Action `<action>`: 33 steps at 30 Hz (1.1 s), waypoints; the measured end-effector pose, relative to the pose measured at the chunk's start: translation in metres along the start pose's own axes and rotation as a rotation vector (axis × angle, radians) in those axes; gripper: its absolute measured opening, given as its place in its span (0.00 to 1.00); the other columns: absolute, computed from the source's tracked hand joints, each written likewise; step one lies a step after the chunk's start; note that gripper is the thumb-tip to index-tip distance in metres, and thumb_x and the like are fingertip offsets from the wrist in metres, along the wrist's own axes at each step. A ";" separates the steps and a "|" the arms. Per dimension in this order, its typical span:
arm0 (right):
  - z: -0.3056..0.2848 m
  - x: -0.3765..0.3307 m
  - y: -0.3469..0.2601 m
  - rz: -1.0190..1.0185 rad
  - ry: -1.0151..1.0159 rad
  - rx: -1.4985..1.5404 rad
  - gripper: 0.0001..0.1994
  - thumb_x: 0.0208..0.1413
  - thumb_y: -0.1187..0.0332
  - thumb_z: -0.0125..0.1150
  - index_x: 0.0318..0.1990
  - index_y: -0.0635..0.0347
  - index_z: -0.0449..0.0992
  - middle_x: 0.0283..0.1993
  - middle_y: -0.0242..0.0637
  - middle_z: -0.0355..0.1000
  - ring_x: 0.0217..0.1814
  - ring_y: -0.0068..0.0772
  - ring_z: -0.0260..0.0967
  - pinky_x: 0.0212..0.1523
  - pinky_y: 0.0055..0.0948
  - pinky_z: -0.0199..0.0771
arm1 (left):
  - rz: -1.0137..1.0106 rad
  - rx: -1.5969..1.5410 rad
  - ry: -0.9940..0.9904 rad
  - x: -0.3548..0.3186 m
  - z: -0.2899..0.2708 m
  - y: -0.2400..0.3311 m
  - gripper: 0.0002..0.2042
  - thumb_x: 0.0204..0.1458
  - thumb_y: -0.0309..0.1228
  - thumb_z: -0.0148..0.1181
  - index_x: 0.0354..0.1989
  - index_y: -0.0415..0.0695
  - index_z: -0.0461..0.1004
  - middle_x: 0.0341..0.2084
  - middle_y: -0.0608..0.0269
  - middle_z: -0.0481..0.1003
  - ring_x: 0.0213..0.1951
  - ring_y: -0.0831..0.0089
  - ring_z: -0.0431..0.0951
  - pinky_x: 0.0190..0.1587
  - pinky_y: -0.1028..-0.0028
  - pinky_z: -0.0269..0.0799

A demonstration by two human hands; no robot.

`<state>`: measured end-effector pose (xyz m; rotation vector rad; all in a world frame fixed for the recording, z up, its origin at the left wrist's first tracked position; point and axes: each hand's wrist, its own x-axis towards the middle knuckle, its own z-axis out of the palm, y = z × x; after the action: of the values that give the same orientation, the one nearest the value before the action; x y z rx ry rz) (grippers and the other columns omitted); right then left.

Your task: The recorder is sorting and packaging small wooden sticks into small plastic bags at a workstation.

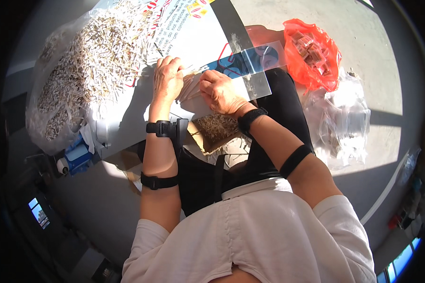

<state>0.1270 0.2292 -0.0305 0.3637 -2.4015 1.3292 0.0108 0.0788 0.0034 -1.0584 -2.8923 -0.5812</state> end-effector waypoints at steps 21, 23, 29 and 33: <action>0.002 0.013 -0.002 0.366 0.369 0.380 0.16 0.57 0.82 0.50 0.52 0.64 0.70 0.62 0.42 0.63 0.61 0.41 0.65 0.59 0.30 0.67 | -0.215 -0.517 0.392 -0.065 0.027 0.021 0.30 0.65 0.41 0.44 0.70 0.40 0.47 0.70 0.42 0.46 0.71 0.49 0.47 0.70 0.56 0.45; 0.008 0.017 0.000 0.386 0.350 0.418 0.16 0.61 0.80 0.47 0.56 0.64 0.69 0.65 0.44 0.61 0.65 0.42 0.62 0.62 0.30 0.64 | -0.318 -0.633 0.534 -0.068 0.036 0.019 0.28 0.67 0.42 0.39 0.70 0.38 0.48 0.70 0.43 0.47 0.71 0.52 0.48 0.70 0.59 0.46; 0.022 0.024 0.004 0.349 0.374 0.411 0.16 0.64 0.77 0.47 0.58 0.65 0.68 0.65 0.46 0.61 0.65 0.39 0.63 0.61 0.29 0.64 | -0.340 -0.833 0.565 -0.049 0.050 0.033 0.27 0.67 0.43 0.38 0.68 0.36 0.52 0.69 0.44 0.51 0.71 0.55 0.50 0.70 0.61 0.46; 0.020 0.026 0.001 0.368 0.366 0.420 0.15 0.64 0.76 0.48 0.57 0.65 0.68 0.64 0.46 0.62 0.63 0.38 0.64 0.61 0.29 0.65 | -0.325 -0.862 0.542 -0.042 0.055 0.040 0.28 0.67 0.44 0.38 0.68 0.36 0.53 0.68 0.43 0.52 0.70 0.54 0.51 0.70 0.60 0.47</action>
<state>0.0996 0.2115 -0.0296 -0.2176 -1.9344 1.8796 0.0742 0.0996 -0.0395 -0.3039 -2.3091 -1.8803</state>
